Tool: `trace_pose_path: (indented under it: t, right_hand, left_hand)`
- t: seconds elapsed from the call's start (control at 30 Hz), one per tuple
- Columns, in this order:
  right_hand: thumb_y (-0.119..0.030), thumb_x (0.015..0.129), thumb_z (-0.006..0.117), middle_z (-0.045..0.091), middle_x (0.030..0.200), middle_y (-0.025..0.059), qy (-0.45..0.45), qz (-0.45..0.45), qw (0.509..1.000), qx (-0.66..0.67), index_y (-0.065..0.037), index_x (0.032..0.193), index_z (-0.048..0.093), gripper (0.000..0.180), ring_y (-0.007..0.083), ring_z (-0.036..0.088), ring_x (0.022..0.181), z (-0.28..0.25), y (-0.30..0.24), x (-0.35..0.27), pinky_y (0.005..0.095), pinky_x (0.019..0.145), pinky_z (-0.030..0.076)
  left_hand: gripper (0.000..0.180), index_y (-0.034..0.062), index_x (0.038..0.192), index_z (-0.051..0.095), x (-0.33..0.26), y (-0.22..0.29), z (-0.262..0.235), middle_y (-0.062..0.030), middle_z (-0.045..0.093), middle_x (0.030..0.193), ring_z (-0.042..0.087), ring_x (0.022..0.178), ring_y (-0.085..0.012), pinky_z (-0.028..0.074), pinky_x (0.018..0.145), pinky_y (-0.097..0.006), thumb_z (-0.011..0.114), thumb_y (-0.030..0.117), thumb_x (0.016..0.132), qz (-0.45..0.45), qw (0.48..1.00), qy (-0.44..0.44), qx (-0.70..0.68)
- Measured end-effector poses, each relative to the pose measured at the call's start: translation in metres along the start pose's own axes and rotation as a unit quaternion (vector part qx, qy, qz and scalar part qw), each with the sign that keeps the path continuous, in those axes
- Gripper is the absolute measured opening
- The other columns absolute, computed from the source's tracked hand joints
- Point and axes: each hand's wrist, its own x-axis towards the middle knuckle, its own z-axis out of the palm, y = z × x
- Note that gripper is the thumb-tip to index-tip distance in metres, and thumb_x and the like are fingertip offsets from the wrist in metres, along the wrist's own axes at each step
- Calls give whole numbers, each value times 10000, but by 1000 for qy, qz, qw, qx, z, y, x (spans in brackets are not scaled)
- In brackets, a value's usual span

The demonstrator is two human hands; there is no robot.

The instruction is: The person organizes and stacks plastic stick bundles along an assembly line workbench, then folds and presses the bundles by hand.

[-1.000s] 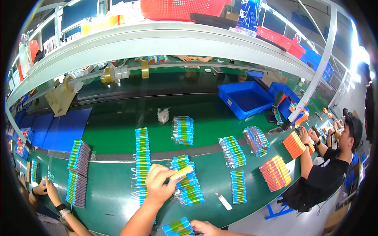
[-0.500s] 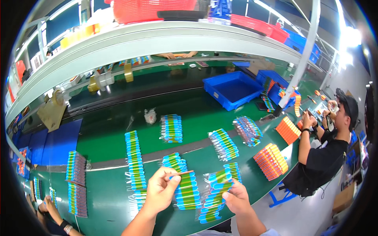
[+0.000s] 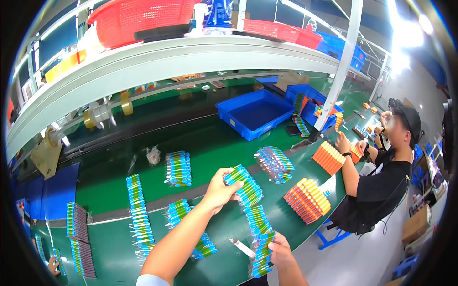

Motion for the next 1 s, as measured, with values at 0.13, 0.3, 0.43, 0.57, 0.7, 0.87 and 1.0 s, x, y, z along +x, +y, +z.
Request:
trace_pose_path:
  t: [0.13, 0.3, 0.43, 0.57, 0.7, 0.87, 1.0]
  right_hand:
    - [-111, 855, 696, 672, 1114, 182, -30, 26, 998, 38, 60, 1242, 543, 451, 271, 690, 984, -4, 2, 3, 433, 882, 572]
    - [-106, 888, 674, 650, 1218, 185, -23, 13, 1000, -4, 72, 1305, 521, 478, 254, 673, 1043, -7, 0, 1, 425, 933, 554]
    - [-23, 932, 627, 642, 1255, 134, 5, -11, 1000, 4, 52, 1356, 503, 447, 199, 637, 1121, 6, -19, 10, 376, 984, 512]
    - [45, 916, 633, 644, 1250, 164, 41, -68, 994, -75, 44, 1412, 425, 538, 201, 644, 1104, 17, -26, 22, 359, 951, 531]
    - [35, 886, 681, 651, 1237, 169, 32, -141, 944, -296, 18, 1367, 528, 504, 209, 647, 1092, 33, -6, 30, 345, 934, 520]
    - [-64, 778, 777, 626, 1167, 158, 51, -290, 793, -533, -20, 1198, 679, 434, 339, 610, 1029, 67, -14, 37, 409, 901, 493]
    - [-58, 777, 781, 641, 1140, 139, 68, -341, 725, -595, -20, 1154, 699, 388, 305, 620, 1004, 73, -7, 37, 400, 865, 495]
  left_hand:
    - [661, 44, 1338, 446, 59, -43, -11, -102, 645, 1126, 675, 951, -216, 586, 774, -376, 826, 97, 801, 123, 949, 63, 283]
    - [926, 61, 1497, 350, 43, -16, 3, -178, 500, 1408, 459, 1308, -362, 362, 1092, -465, 855, 196, 733, 231, 802, 185, 519]
    - [703, 37, 1456, 403, 13, -5, 0, -176, 553, 1360, 528, 1257, -343, 390, 1068, -479, 733, 285, 888, 287, 805, 128, 503]
    - [546, 34, 1457, 407, -79, 10, 9, -101, 602, 1330, 616, 1167, -220, 508, 969, -421, 560, 342, 1033, -77, 992, -96, 38]
    - [450, 10, 1434, 446, -129, -21, 7, -106, 627, 1284, 619, 1177, -197, 550, 961, -384, 549, 205, 1042, -132, 986, -100, -7]
    - [342, -23, 1338, 526, -145, -35, -2, -132, 668, 1189, 676, 1067, -217, 567, 951, -396, 535, 136, 1036, -55, 995, -45, -69]
    - [321, -26, 1313, 540, -156, -34, -9, -138, 676, 1165, 694, 1020, -221, 581, 931, -410, 536, 133, 1034, -93, 990, -15, -104]
